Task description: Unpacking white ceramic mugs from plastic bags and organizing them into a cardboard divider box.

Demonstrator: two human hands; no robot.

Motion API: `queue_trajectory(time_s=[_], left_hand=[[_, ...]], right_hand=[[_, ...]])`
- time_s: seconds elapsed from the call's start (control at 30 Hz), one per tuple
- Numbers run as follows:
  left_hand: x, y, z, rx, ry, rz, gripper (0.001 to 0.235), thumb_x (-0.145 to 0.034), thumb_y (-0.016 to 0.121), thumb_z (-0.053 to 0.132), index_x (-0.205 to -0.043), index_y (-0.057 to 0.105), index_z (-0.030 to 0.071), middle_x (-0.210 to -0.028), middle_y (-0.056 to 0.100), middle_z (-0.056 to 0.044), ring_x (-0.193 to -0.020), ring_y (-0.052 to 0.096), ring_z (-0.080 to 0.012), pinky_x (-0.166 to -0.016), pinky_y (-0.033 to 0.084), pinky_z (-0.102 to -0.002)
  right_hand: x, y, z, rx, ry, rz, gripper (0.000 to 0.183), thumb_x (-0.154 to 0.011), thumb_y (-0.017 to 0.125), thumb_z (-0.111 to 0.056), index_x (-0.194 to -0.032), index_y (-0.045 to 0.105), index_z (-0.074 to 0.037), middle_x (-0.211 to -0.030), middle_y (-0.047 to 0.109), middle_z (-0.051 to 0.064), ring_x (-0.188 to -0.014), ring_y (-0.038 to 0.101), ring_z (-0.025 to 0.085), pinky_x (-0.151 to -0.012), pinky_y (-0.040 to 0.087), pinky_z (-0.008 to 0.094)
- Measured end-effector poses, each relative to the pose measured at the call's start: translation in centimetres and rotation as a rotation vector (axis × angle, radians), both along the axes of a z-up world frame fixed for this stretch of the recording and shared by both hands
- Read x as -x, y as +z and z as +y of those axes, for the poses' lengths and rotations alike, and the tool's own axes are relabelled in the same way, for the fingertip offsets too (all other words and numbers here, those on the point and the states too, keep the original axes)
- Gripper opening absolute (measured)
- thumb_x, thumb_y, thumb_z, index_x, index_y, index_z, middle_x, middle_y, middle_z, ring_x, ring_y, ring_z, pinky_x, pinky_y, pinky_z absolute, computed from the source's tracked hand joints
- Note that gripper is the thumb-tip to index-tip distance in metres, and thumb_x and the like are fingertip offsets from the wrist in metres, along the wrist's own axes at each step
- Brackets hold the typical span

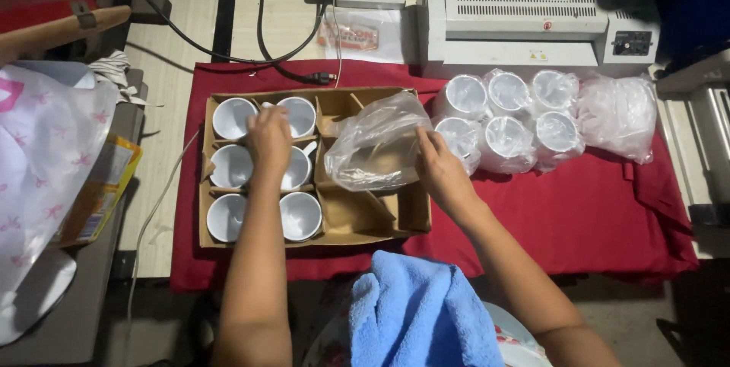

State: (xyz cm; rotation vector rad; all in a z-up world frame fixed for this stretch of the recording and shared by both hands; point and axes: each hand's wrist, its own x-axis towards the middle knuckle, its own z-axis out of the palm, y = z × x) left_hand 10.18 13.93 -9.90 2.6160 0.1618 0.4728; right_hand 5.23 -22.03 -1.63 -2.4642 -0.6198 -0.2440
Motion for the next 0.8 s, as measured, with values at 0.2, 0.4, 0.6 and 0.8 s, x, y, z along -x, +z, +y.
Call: queue_trajectory(time_s=[0.2, 0.4, 0.6, 0.8], left_hand=[[-5.1, -5.1, 0.9, -0.248, 0.133, 0.019, 0.029, -0.088, 0.071, 0.016, -0.116, 0.073, 0.013, -0.129, 0.067, -0.004, -0.134, 0.045, -0.0345, -0.103, 0.034, -0.061], [-7.7, -7.1, 1.6, -0.266, 0.145, 0.055, 0.028, -0.084, 0.071, 0.023, -0.111, 0.077, 0.019, -0.124, 0.068, -0.004, -0.124, 0.048, -0.0329, -0.106, 0.015, -0.079], [-7.4, -5.6, 2.1, -0.217, 0.072, 0.123, 0.011, -0.097, 0.068, 0.022, -0.099, 0.078, 0.017, -0.106, 0.071, -0.001, -0.123, 0.054, -0.0296, -0.116, 0.011, -0.079], [-5.7, -4.8, 2.1, -0.187, 0.032, -0.116, 0.011, -0.094, 0.069, 0.019, -0.101, 0.078, 0.016, -0.111, 0.071, -0.004, -0.115, 0.059, -0.0287, -0.116, 0.016, -0.070]], right_hand=[[0.0, 0.6, -0.1, -0.012, 0.018, -0.009, 0.057, -0.090, 0.063, -0.002, -0.144, 0.045, 0.006, -0.132, 0.054, 0.029, -0.106, 0.063, 0.047, -0.086, 0.055, 0.047], [0.0, 1.9, -0.2, -0.026, 0.037, 0.005, 0.057, -0.087, 0.063, 0.002, -0.141, 0.048, 0.005, -0.133, 0.055, 0.026, -0.109, 0.064, 0.044, -0.089, 0.056, 0.045], [-0.4, 1.3, -0.4, 0.000, 0.008, 0.011, 0.055, -0.087, 0.061, 0.003, -0.141, 0.049, 0.003, -0.132, 0.055, 0.025, -0.108, 0.065, 0.043, -0.087, 0.057, 0.045], [-0.4, 2.1, 0.0, 0.029, -0.019, -0.021, 0.050, -0.088, 0.063, -0.001, -0.137, 0.053, 0.001, -0.131, 0.058, 0.023, -0.100, 0.068, 0.043, -0.079, 0.058, 0.045]])
